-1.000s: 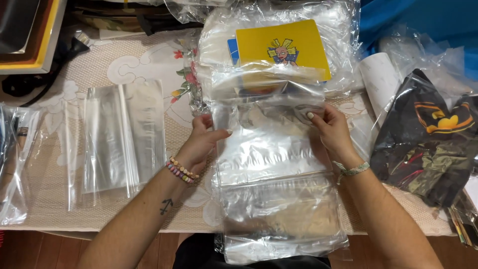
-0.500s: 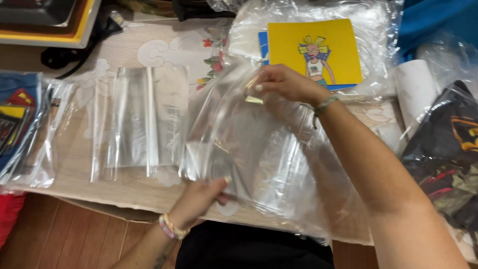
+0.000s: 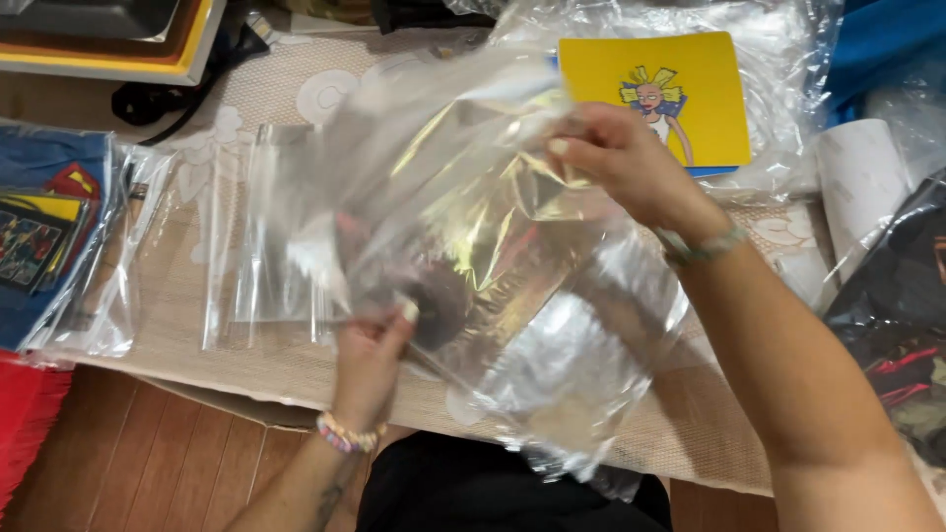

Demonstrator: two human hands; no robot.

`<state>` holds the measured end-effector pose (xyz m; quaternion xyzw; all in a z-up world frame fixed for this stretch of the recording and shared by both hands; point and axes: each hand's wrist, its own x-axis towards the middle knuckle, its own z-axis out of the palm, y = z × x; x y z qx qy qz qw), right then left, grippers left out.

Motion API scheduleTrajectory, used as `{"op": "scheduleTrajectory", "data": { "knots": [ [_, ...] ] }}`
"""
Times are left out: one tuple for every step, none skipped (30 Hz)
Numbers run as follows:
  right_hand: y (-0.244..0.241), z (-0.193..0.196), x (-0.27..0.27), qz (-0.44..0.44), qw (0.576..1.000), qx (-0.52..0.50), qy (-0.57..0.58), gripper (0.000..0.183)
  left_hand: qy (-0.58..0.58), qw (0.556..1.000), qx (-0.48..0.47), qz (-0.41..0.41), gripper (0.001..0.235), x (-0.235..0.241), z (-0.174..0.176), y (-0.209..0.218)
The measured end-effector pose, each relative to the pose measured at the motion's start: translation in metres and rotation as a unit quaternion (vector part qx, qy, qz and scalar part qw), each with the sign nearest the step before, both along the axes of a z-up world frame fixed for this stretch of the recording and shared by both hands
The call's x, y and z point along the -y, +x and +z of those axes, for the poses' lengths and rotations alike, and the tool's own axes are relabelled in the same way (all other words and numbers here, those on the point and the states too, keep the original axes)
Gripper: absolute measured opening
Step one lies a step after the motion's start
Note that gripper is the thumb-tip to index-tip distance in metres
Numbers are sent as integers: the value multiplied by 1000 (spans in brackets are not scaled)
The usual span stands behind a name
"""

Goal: The person places a white t-shirt into a clear plastic bag and seals it. They then handle several other clear plastic bags, smoothing them out and stacking them on the table.

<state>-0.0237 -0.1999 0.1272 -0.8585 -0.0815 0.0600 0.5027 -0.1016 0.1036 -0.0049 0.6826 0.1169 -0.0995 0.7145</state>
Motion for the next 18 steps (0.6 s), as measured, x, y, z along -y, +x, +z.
{"op": "scheduleTrajectory", "data": {
  "knots": [
    [-15,2,7,-71,996,1,57,15,51,998,24,3,11,0,13,17],
    [-33,1,15,-140,984,-1,114,9,102,994,45,6,7,0,25,31],
    [-49,-4,23,-145,983,-2,112,9,101,994,44,2,7,6,40,55],
    [-66,-10,30,-191,966,24,171,7,120,980,143,-67,15,11,55,77],
    [-83,-15,36,-237,943,52,228,5,136,952,240,-135,33,16,70,100],
    [-103,-27,31,-240,942,55,229,5,136,950,242,-139,33,34,77,122],
    [-122,-39,25,-302,913,47,271,4,160,906,318,-229,10,52,85,144],
    [-143,-51,20,-362,878,39,310,8,180,848,386,-314,22,71,91,165],
    [-164,-68,17,-366,876,40,310,8,178,847,387,-318,22,98,78,175],
    [-183,-84,15,-392,870,13,298,4,222,827,346,-383,23,125,67,187],
    [-201,-101,13,-417,863,-15,286,10,264,800,303,-445,23,153,55,199],
    [-213,-109,14,-421,861,-12,286,10,263,798,306,-448,23,173,64,182],
    [-224,-118,16,-443,856,-63,259,15,313,750,313,-492,19,194,71,166],
    [-239,-127,17,-464,847,-117,231,25,358,698,317,-534,27,215,77,147],
    [-245,-124,13,-470,844,-118,231,25,355,695,317,-539,27,235,59,148],
    [-251,-121,11,-482,834,-176,203,41,382,654,362,-543,26,255,41,149],
    [-256,-117,9,-492,821,-233,175,57,407,611,406,-545,30,276,24,150],
    [-252,-109,7,-496,818,-234,174,57,403,610,407,-548,30,286,14,144]
  ]
}}
